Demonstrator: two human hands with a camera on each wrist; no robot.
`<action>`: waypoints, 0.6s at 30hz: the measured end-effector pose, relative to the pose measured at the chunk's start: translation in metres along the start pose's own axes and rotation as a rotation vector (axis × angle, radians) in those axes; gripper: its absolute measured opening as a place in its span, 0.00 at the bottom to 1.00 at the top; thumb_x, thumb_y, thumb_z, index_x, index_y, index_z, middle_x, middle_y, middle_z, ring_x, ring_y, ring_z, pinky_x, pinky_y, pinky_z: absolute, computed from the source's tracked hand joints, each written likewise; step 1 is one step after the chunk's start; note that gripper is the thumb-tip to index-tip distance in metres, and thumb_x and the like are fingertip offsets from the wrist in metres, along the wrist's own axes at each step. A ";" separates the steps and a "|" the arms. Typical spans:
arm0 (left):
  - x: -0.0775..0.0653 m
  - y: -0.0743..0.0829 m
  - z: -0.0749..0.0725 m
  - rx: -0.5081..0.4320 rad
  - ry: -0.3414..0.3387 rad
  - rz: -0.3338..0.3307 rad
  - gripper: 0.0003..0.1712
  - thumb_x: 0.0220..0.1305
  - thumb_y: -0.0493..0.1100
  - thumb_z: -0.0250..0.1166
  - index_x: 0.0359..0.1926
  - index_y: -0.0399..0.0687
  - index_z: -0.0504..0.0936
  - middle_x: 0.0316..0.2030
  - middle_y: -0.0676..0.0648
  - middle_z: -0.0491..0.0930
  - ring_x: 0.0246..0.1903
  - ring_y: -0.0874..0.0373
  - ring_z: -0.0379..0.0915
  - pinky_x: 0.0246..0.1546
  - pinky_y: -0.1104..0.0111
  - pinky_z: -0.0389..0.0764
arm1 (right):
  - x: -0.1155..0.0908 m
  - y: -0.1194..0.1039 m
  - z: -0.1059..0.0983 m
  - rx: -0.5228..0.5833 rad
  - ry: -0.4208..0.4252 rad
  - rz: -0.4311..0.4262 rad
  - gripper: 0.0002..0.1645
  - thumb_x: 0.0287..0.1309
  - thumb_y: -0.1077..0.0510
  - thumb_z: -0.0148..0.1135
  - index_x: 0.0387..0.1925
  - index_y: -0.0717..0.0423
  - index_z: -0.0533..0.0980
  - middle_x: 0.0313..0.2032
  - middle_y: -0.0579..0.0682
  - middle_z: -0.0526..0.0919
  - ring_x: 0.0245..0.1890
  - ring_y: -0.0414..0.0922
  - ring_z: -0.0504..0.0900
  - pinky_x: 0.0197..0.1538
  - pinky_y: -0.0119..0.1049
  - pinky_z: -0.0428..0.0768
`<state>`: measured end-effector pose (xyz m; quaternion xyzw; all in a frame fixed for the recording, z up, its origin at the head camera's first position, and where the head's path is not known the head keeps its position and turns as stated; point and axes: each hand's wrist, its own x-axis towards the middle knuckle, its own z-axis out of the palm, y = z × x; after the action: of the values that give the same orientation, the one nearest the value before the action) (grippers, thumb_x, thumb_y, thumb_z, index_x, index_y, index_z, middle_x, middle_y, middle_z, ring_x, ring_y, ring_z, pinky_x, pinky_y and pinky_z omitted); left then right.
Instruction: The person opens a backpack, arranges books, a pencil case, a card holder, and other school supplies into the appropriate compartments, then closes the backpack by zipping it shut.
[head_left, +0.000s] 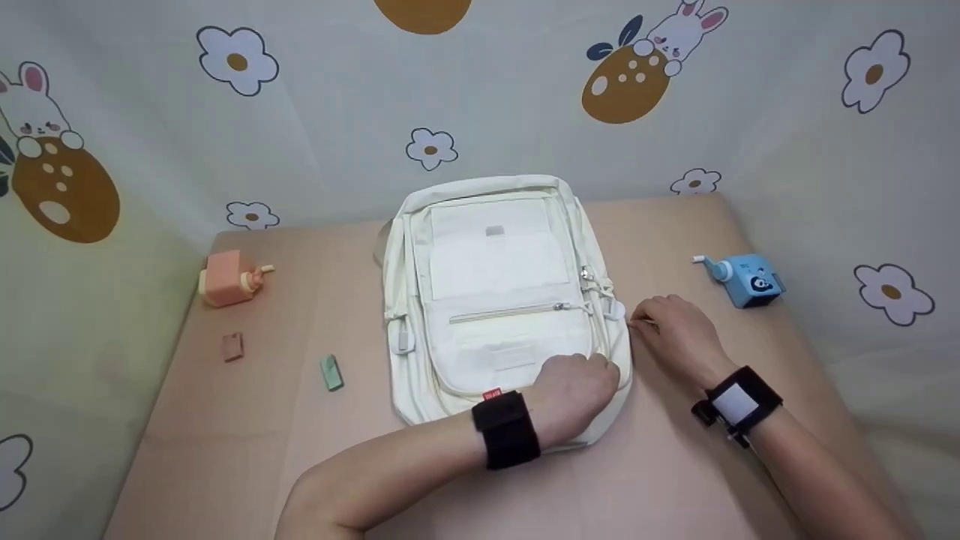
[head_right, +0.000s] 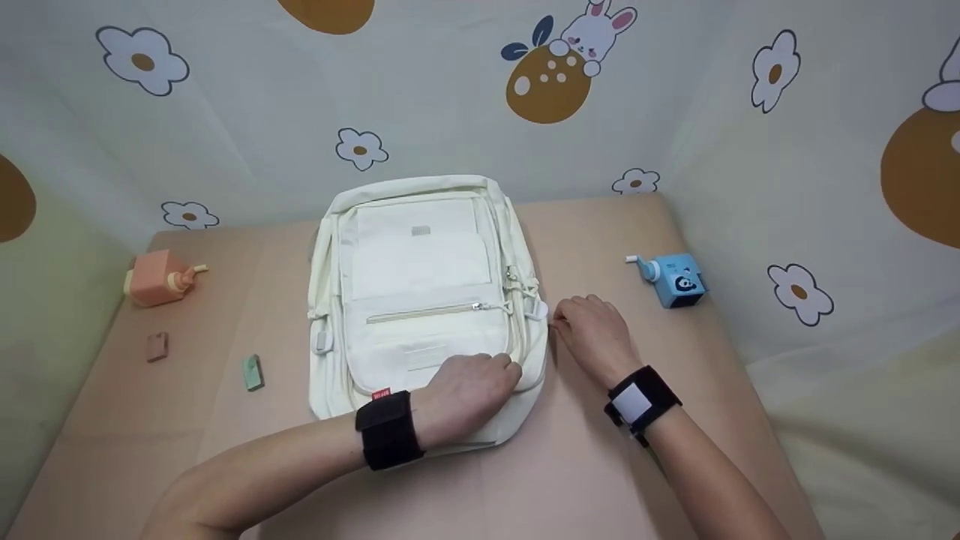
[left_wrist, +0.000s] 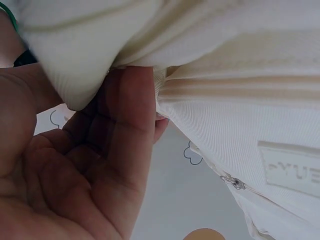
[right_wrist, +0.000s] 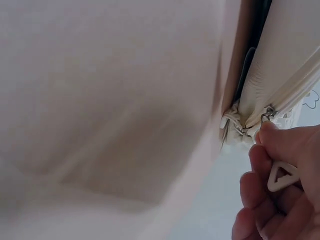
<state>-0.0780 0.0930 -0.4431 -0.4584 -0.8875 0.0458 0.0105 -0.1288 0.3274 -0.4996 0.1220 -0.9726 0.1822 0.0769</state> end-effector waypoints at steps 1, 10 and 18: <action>0.000 0.000 0.000 -0.007 -0.005 -0.004 0.06 0.64 0.41 0.67 0.41 0.50 0.80 0.32 0.52 0.78 0.26 0.59 0.76 0.18 0.66 0.76 | 0.001 0.000 0.000 0.010 -0.010 0.005 0.03 0.66 0.60 0.67 0.39 0.54 0.85 0.36 0.50 0.86 0.38 0.51 0.80 0.42 0.48 0.77; 0.002 0.004 -0.003 -0.048 -0.030 -0.040 0.05 0.67 0.41 0.64 0.43 0.49 0.79 0.32 0.50 0.77 0.25 0.58 0.75 0.16 0.65 0.76 | -0.001 -0.001 0.003 0.015 -0.083 -0.006 0.09 0.67 0.59 0.66 0.44 0.55 0.88 0.36 0.50 0.87 0.39 0.51 0.81 0.43 0.49 0.79; 0.016 0.026 -0.012 0.178 -0.003 0.004 0.22 0.71 0.50 0.62 0.64 0.58 0.78 0.46 0.52 0.76 0.39 0.58 0.73 0.25 0.68 0.77 | -0.002 -0.001 0.002 0.012 -0.095 0.012 0.06 0.65 0.59 0.66 0.39 0.55 0.87 0.36 0.50 0.86 0.39 0.51 0.80 0.43 0.50 0.78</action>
<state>-0.0658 0.1217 -0.4338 -0.4575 -0.8789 0.1251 0.0499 -0.1268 0.3262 -0.5013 0.1249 -0.9749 0.1823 0.0286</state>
